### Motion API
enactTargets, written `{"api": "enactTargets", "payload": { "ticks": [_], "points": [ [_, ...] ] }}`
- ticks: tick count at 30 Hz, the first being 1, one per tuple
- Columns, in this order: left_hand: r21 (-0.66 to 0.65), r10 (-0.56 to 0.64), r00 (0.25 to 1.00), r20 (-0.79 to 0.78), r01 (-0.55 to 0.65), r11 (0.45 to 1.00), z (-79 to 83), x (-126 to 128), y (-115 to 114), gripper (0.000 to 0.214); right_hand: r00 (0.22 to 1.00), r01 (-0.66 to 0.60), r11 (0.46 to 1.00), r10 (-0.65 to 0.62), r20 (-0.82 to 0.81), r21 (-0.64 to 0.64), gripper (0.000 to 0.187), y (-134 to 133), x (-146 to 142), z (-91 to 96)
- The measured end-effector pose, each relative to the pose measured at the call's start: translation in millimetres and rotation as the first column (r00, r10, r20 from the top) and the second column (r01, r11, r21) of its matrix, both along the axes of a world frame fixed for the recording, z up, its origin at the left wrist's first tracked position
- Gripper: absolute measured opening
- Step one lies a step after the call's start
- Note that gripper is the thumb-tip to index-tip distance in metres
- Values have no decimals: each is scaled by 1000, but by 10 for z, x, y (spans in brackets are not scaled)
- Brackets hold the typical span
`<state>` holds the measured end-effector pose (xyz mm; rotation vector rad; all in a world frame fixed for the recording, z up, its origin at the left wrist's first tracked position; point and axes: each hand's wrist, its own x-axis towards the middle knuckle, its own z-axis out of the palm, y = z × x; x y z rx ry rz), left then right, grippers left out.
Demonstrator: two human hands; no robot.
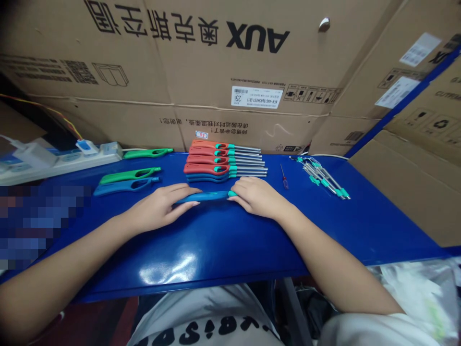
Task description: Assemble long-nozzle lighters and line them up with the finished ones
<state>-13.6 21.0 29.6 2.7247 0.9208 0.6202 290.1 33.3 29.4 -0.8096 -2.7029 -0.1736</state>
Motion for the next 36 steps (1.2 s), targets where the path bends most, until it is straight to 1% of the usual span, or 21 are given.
{"api": "enactTargets", "payload": {
  "ticks": [3,5,7,11,14,16,18,20,22,23,26,27,28,29,30,31,32,33,34,35,36],
  "points": [
    [-8,-38,999,-16,38,999,-24,1,-12,41,999,-23,987,15,51,157,35,-58,-25,-3],
    [-4,-49,998,-35,49,999,-47,-1,-21,42,998,-34,980,21,66,198,35,-88,-35,-9],
    [6,-54,997,-52,55,998,-72,-1,-33,44,997,-44,979,30,74,197,34,-104,-38,-22],
    [20,-60,993,-107,62,998,-107,11,-66,47,996,-64,988,54,73,141,34,-106,-39,-66],
    [9,-38,985,-171,40,999,-99,41,-88,49,996,-60,995,55,74,74,33,-80,-41,-98],
    [-15,-7,976,-216,4,1000,-84,75,-103,47,996,-37,999,38,77,-6,31,-49,-41,-105],
    [-37,35,965,-259,-46,998,-75,117,-119,45,997,1,992,9,76,-128,27,-14,-37,-96],
    [-31,60,953,-296,-73,997,-77,154,-134,43,997,43,970,-26,72,-241,22,10,-26,-68],
    [0,62,943,-327,-65,998,-87,178,-146,42,996,75,948,-55,74,-309,20,14,-6,-16],
    [18,59,940,-337,-57,998,-91,182,-149,41,996,79,940,-57,74,-333,22,7,8,21],
    [32,62,940,-336,-54,998,-97,174,-154,40,997,71,926,-66,26,-370,36,-35,75,178],
    [25,64,944,-324,-59,998,-98,168,-155,39,994,103,930,-111,-4,-353,39,-48,108,240],
    [13,65,950,-306,-64,998,-100,163,-157,38,979,182,931,-203,-33,-315,40,-55,146,300],
    [-4,64,958,-281,-68,998,-104,160,-162,38,938,318,910,-343,-53,-264,40,-52,191,353],
    [-26,63,967,-248,-72,997,-110,161,-169,37,857,491,845,-512,-56,-211,40,-38,244,392],
    [-51,63,976,-210,-75,996,-118,165,-181,37,733,666,726,-680,-30,-171,39,-10,304,412],
    [-79,63,983,-171,-77,994,-126,172,-195,37,582,807,573,-813,28,-145,38,30,370,412],
    [-105,64,989,-136,-79,991,-132,182,-213,37,446,892,430,-887,116,-139,37,82,440,392],
    [-126,67,992,-108,-80,989,-136,193,-233,37,344,936,317,-914,214,-153,37,141,511,355],
    [-139,69,994,-88,-81,987,-136,204,-253,36,276,956,228,-913,299,-185,40,202,581,309],
    [-146,72,995,-74,-82,986,-133,214,-272,35,226,962,152,-911,346,-227,40,260,648,263]
  ]
}}
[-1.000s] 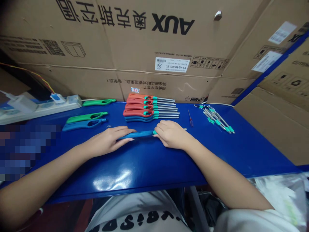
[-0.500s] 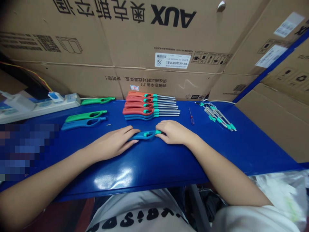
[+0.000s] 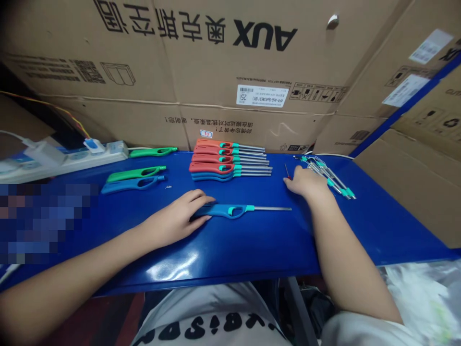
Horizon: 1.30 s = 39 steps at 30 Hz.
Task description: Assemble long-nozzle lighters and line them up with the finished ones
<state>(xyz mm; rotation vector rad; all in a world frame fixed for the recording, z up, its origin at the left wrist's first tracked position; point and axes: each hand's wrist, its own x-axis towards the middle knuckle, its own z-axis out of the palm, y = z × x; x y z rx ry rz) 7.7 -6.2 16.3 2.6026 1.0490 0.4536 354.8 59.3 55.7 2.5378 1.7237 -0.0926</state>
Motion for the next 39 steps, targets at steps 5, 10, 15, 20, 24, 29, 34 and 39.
{"api": "enactTargets", "payload": {
  "ticks": [5,10,15,20,24,29,34,39],
  "points": [
    [-1,35,999,-8,-35,999,53,12,-47,35,992,109,991,-103,-76,80,13,84,237,21],
    [20,45,995,-84,-43,999,85,3,-56,31,913,114,533,277,-300,838,17,-177,59,359],
    [27,28,997,-77,-26,999,82,33,-92,26,487,34,551,719,-495,834,22,-355,-785,252],
    [26,15,1000,-23,-15,1000,26,57,-99,26,143,-182,726,687,-713,663,22,-321,-1507,-203],
    [21,-11,999,41,10,1000,-5,53,-91,31,204,-279,688,724,-659,670,19,-264,-1712,-382],
    [11,-20,997,72,19,1000,11,48,-98,34,282,-342,615,788,-547,710,18,-217,-1801,-415],
    [5,-10,998,67,9,1000,19,47,-101,28,281,-358,609,793,-540,708,17,-176,-1858,-435],
    [4,-10,996,87,10,1000,12,43,-92,28,275,-353,626,780,-563,695,18,-170,-1875,-435]
  ]
}}
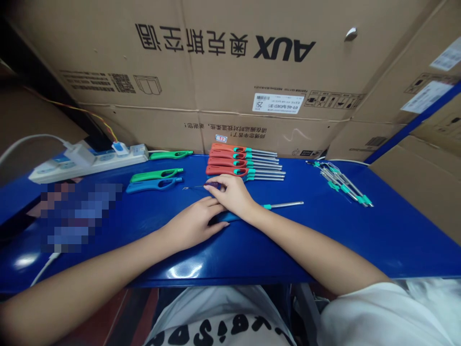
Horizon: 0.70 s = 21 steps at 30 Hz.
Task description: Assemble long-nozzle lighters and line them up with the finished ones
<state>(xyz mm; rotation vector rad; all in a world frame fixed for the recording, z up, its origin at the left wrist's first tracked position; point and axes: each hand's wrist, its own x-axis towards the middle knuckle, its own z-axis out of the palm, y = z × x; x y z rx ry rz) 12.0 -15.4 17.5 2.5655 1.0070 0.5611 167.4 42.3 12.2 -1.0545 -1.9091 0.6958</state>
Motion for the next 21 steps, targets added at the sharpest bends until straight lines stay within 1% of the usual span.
{"api": "enactTargets", "payload": {
  "ticks": [4,7,9,11,14,16,19,21],
  "points": [
    [-25,12,1000,0,-12,1000,-10,0,19,34,998,25,1000,-25,-62,0,20,-13,25,47],
    [-24,21,1000,-22,-21,999,-31,-2,39,31,987,48,998,-52,-154,-28,22,-18,59,107],
    [-13,25,999,-30,-25,1000,-44,-4,50,29,979,39,998,-47,-197,-49,23,-19,81,133],
    [-11,20,1000,-23,-21,1000,-51,-5,58,29,980,31,998,-39,-194,-48,24,-18,97,132],
    [-14,-2,1000,13,3,1000,-49,-4,62,31,995,21,999,-25,-92,-45,21,-17,110,92],
    [-14,-13,1000,25,13,1000,-45,-3,62,33,998,30,999,-32,-60,-34,20,-21,111,73],
    [-12,-5,1000,7,5,1000,-43,-2,62,30,989,49,999,-51,-141,-18,21,-38,105,95],
    [-13,1,1000,-2,-1,1000,-47,-2,64,29,977,33,999,-40,-209,-40,22,-54,105,138]
  ]
}}
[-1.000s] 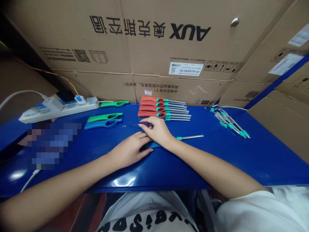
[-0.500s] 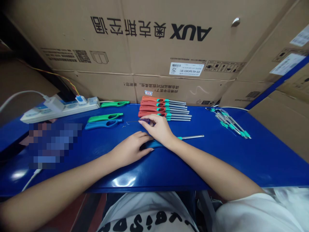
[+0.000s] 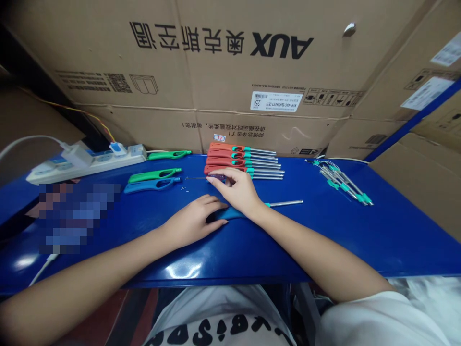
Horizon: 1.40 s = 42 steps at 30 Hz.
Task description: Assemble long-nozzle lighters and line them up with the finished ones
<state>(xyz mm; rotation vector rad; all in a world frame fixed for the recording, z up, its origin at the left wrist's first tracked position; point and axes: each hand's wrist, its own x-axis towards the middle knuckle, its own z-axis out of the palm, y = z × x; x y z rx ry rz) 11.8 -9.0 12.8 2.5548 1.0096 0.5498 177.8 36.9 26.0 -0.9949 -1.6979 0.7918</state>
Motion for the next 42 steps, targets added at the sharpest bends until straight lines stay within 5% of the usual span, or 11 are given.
{"api": "enactTargets", "payload": {
  "ticks": [10,17,22,32,42],
  "points": [
    [-111,88,966,242,-62,992,-88,30,66,32,892,77,969,-173,-418,-236,42,-39,248,163],
    [-277,305,738,603,-165,947,-85,41,121,38,834,98,965,-214,-509,-244,41,-46,415,264],
    [-228,280,671,687,-166,959,24,35,88,31,817,36,966,-177,-549,-258,39,-88,403,315],
    [8,158,738,656,-217,976,102,15,51,3,818,10,969,-150,-555,-249,40,-127,390,342],
    [33,152,768,622,-219,975,103,11,44,2,853,31,982,-124,-508,-187,41,-134,394,339]
  ]
}}
